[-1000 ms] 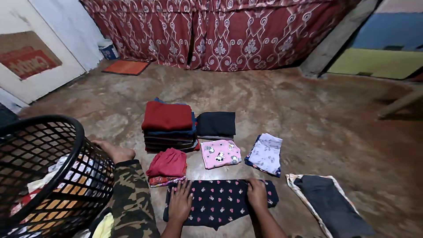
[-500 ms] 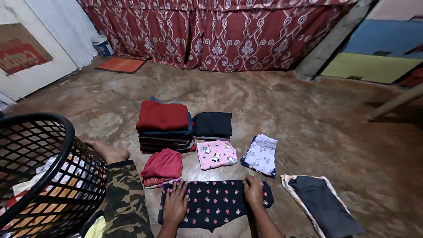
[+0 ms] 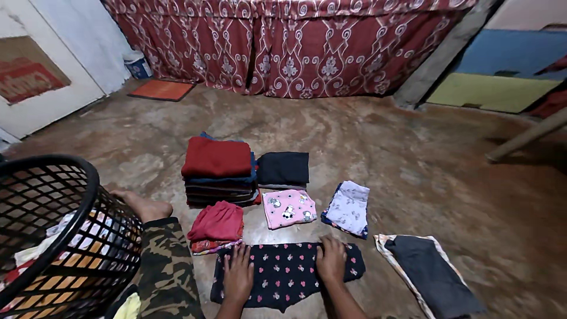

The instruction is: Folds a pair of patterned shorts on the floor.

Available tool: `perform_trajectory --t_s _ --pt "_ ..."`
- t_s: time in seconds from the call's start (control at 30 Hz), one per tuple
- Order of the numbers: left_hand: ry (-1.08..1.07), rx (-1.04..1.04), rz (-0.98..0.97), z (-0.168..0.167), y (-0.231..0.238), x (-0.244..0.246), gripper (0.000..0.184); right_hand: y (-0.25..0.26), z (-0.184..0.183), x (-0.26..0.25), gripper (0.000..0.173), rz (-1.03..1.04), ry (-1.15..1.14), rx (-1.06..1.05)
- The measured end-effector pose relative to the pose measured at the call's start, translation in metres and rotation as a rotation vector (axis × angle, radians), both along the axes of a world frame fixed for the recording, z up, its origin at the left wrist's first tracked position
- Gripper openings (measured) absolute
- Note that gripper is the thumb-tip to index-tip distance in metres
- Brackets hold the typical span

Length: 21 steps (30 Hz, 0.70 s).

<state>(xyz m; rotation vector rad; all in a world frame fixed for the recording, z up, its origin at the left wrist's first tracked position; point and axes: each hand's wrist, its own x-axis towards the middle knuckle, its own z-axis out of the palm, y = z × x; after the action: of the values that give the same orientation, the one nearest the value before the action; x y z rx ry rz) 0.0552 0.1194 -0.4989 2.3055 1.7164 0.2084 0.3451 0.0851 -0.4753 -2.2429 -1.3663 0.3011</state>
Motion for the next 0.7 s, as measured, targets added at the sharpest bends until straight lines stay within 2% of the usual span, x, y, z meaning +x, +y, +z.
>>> perform_trajectory --t_s 0.1,0.17,0.23,0.37,0.5,0.6,0.7 --pt "-0.121 0.058 -0.185 0.008 -0.021 0.035 0.052 -0.013 0.003 -0.044 0.048 0.238 0.023 -0.048" --pt "-0.143 -0.031 -0.298 0.006 -0.033 0.055 0.055 -0.024 -0.014 -0.074 0.055 0.403 0.031 -0.092" --pt "-0.102 -0.130 -0.308 -0.004 -0.037 0.060 0.057 -0.033 -0.034 -0.089 0.060 0.483 -0.049 -0.141" --pt "-0.005 -0.077 -0.226 -0.017 -0.024 0.037 0.060 -0.036 -0.045 -0.076 0.068 0.361 -0.128 -0.141" --pt "0.015 0.065 -0.024 -0.018 -0.005 -0.003 0.062 -0.034 -0.041 -0.041 0.068 0.135 -0.155 -0.137" --pt "0.053 -0.021 0.051 -0.010 0.004 -0.019 0.062 -0.033 -0.042 -0.026 0.068 0.041 -0.159 -0.177" --pt "0.051 -0.020 0.074 -0.008 0.006 -0.016 0.061 -0.031 -0.045 -0.023 0.069 0.045 -0.190 -0.182"
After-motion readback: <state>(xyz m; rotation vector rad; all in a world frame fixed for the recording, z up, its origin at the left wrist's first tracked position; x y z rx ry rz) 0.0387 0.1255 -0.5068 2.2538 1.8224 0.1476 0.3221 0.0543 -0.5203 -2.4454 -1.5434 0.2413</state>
